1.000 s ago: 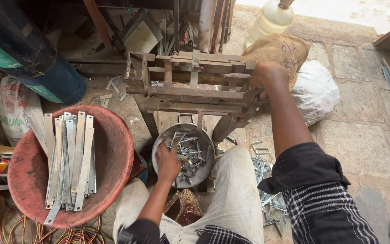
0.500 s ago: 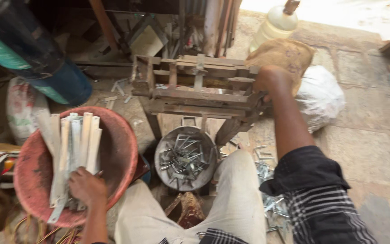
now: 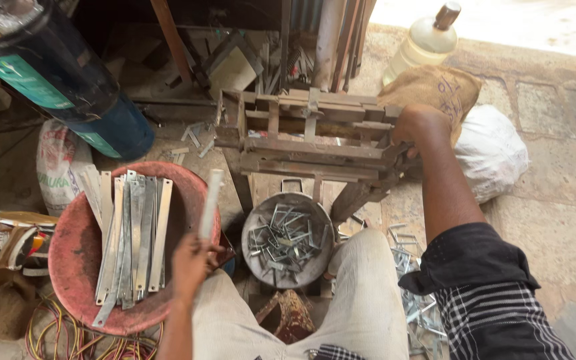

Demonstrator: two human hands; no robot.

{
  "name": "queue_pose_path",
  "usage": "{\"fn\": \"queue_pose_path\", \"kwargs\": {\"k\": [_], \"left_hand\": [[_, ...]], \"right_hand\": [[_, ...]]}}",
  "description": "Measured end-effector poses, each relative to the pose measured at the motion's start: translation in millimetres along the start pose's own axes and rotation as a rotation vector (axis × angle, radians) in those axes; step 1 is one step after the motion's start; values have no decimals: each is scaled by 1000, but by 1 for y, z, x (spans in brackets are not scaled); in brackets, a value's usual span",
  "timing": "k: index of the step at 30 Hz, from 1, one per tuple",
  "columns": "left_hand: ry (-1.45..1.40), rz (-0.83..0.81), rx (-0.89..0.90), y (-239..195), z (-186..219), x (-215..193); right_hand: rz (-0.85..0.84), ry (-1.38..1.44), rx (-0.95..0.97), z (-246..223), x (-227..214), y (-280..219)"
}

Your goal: The person bends metal strips using a manual press. They pick up individual metal strips from a container and place them into the press mechanism, then operate the lever by hand to shape them.

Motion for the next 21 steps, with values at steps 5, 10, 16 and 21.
{"fn": "queue_pose_path", "kwargs": {"k": [5,10,16,21], "left_hand": [[-245,-251,46,-6,18,85],[-251,-328,-38,-3,25,143],[-378,-342,-15,20,51,185],[-423,-367,-81,57,77,218]], "right_hand": [[11,30,-21,0,1,0],[17,9,-29,0,2,0],[-4,-1,-19,-2,1,1],[-13,2,10,-2,-2,-8]]}}
Point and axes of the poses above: each hand's wrist, its own y-axis towards the middle knuckle, its own x-axis out of the palm, z = x × y, the point moved 7 cm from there along y, towards the middle knuckle
